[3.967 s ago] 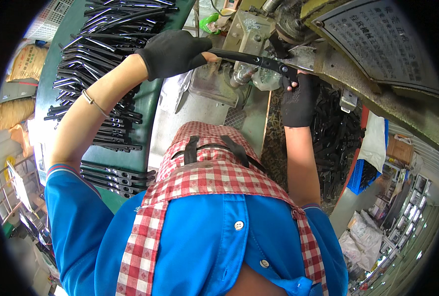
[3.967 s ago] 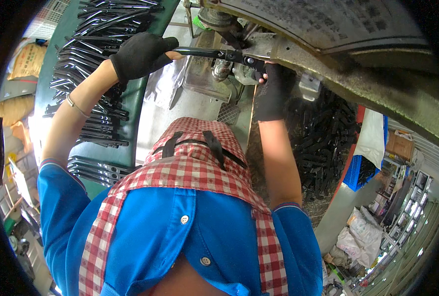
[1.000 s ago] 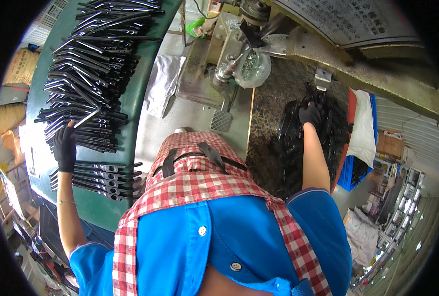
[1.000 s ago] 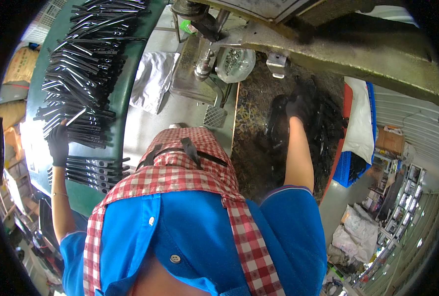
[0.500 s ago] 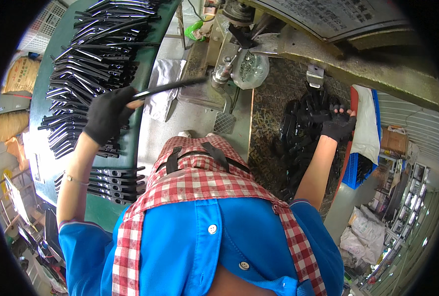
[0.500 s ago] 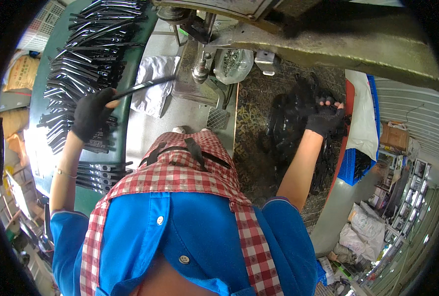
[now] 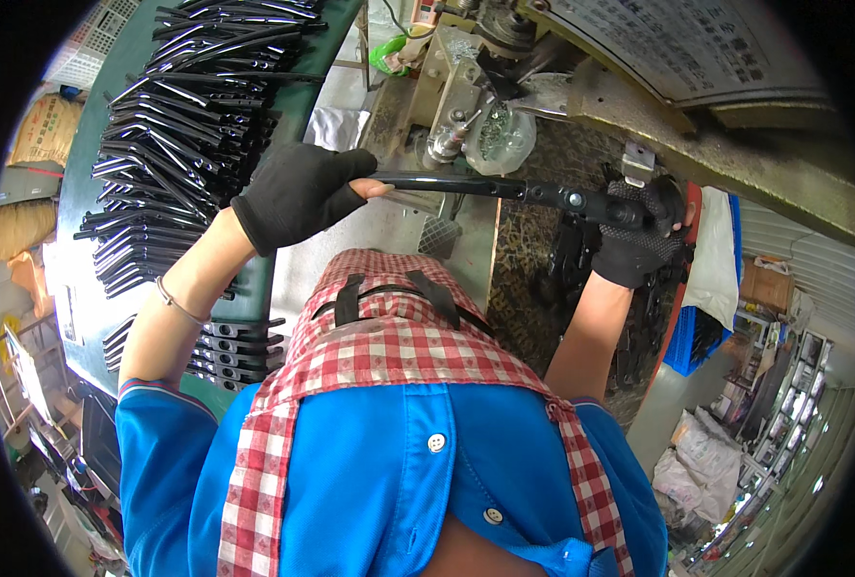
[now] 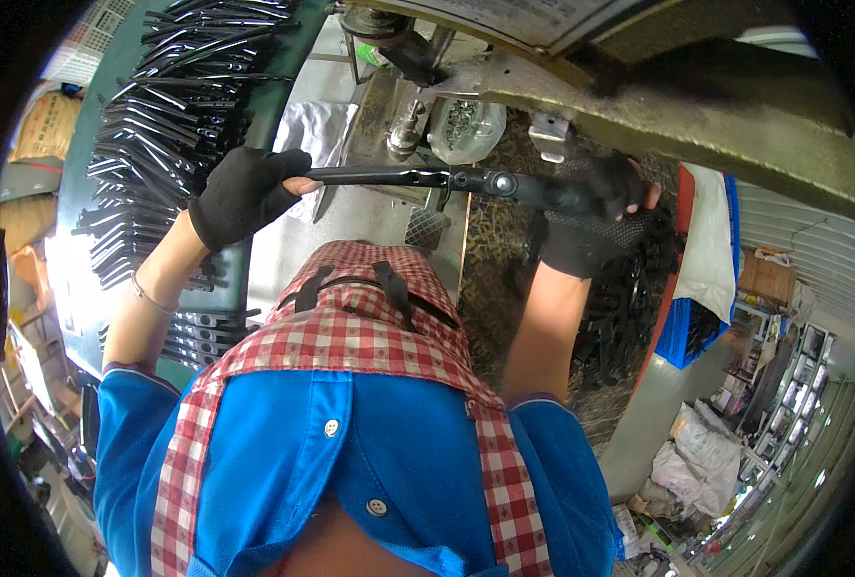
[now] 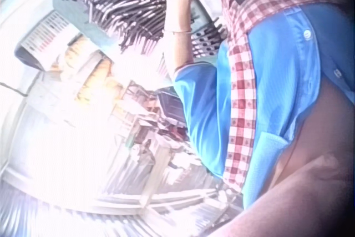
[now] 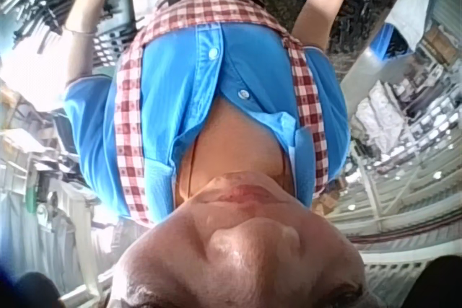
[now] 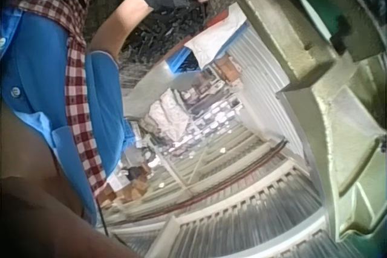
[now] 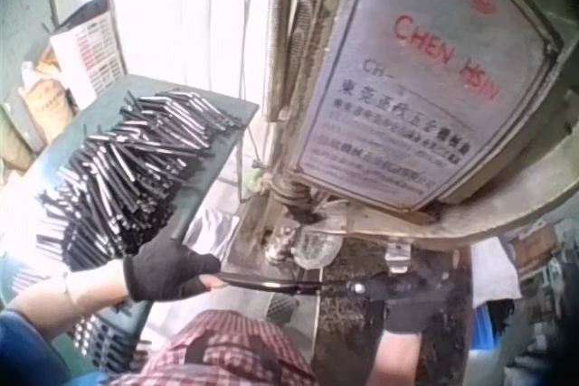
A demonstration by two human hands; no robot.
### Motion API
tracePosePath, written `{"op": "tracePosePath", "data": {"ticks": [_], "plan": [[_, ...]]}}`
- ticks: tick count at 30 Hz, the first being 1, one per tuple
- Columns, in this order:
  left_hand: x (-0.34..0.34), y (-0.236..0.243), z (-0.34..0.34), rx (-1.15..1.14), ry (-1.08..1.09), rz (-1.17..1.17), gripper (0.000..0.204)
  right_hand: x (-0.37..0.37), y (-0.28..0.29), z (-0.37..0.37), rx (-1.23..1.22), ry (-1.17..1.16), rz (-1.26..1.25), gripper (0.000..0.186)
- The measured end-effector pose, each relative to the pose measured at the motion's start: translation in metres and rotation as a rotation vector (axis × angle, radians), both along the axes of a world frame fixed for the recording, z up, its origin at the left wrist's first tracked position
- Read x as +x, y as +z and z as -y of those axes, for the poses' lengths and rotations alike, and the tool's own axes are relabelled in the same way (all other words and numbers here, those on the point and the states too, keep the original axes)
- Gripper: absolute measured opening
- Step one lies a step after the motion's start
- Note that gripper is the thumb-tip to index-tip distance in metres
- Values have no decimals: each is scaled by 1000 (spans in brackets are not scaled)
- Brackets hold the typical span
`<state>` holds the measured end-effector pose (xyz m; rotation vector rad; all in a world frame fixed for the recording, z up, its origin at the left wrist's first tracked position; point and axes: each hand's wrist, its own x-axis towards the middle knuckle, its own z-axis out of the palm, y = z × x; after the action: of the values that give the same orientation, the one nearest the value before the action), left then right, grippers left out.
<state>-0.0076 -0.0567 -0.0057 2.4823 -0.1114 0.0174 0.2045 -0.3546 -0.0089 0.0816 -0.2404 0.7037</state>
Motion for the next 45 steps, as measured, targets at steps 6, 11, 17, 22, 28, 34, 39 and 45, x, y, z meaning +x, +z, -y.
{"op": "tracePosePath", "data": {"ticks": [6,11,17,22,28,34,39,45], "plan": [[-1,-4,-7,22,19,-83,35,-12,-19,-30,-356,-267,226,37],[-7,-15,-11,-191,-40,-230,39,-11,-25,-42,-128,-104,227,40],[-5,-23,-8,-389,-51,-297,41,2,-46,-36,-174,-142,217,41],[-9,-38,-9,-485,-15,-421,42,-11,-28,-49,-336,-250,180,37],[0,-11,-15,-126,4,-319,45,3,-74,-42,-456,36,13,49],[-11,-16,-44,-130,-89,-340,45,-21,-22,-32,-1623,-761,1347,49],[8,-9,-56,-35,-130,-252,47,-27,-7,-34,-1879,-182,2318,46],[-38,-18,-92,14,300,-279,42,-26,1,-41,-1956,-64,2233,44]]}}
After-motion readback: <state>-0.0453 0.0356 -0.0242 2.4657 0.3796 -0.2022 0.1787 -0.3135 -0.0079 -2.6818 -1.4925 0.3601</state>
